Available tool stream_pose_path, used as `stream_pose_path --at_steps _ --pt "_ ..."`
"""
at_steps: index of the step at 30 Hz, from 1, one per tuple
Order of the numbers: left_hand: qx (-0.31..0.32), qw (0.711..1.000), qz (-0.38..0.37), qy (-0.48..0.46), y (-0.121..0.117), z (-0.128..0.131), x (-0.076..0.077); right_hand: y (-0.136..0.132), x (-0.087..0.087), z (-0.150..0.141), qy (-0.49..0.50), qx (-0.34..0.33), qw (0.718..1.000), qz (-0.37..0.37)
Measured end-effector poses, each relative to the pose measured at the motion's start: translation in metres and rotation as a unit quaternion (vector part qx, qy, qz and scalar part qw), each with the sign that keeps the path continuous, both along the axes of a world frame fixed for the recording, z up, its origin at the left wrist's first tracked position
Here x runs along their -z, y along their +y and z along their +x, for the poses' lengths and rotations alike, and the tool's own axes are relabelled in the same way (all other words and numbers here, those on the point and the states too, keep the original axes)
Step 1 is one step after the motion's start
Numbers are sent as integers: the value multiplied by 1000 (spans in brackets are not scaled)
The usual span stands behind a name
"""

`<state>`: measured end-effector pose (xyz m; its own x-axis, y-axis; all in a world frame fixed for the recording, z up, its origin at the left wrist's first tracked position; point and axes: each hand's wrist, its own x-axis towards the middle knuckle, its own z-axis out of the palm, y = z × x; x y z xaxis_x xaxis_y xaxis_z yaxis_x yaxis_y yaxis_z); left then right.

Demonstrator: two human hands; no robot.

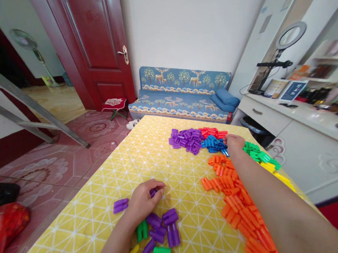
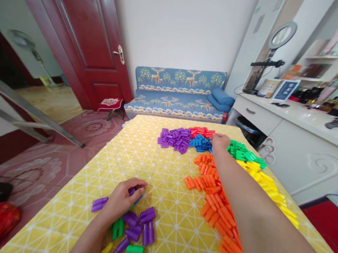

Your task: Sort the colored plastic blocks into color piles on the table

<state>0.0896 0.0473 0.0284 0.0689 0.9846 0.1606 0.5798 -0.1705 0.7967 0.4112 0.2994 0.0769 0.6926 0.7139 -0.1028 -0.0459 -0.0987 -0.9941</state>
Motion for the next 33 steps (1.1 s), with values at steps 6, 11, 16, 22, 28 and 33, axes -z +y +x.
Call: stream_pose_path --at_steps 6,11,16,22,28,33 --pt "-1 1000 0 -2 0 0 0 0 -3 -2 47 -38 998 15" --pt "-2 1000 3 2 0 0 1 -20 -15 -17 39 -81 993 70" --pt "-5 1000 9 1 1 -1 4 -115 -10 -73 1 -240 963 121" --pt "-5 999 9 -46 -2 -1 -1 -292 36 -127 -290 -601 733 133" --pt "-42 989 -11 -139 -8 -4 -13 -321 58 -161 -432 -589 681 44" --pt "-57 995 2 -78 -15 -32 -29 -293 57 -181 -460 -513 722 60"
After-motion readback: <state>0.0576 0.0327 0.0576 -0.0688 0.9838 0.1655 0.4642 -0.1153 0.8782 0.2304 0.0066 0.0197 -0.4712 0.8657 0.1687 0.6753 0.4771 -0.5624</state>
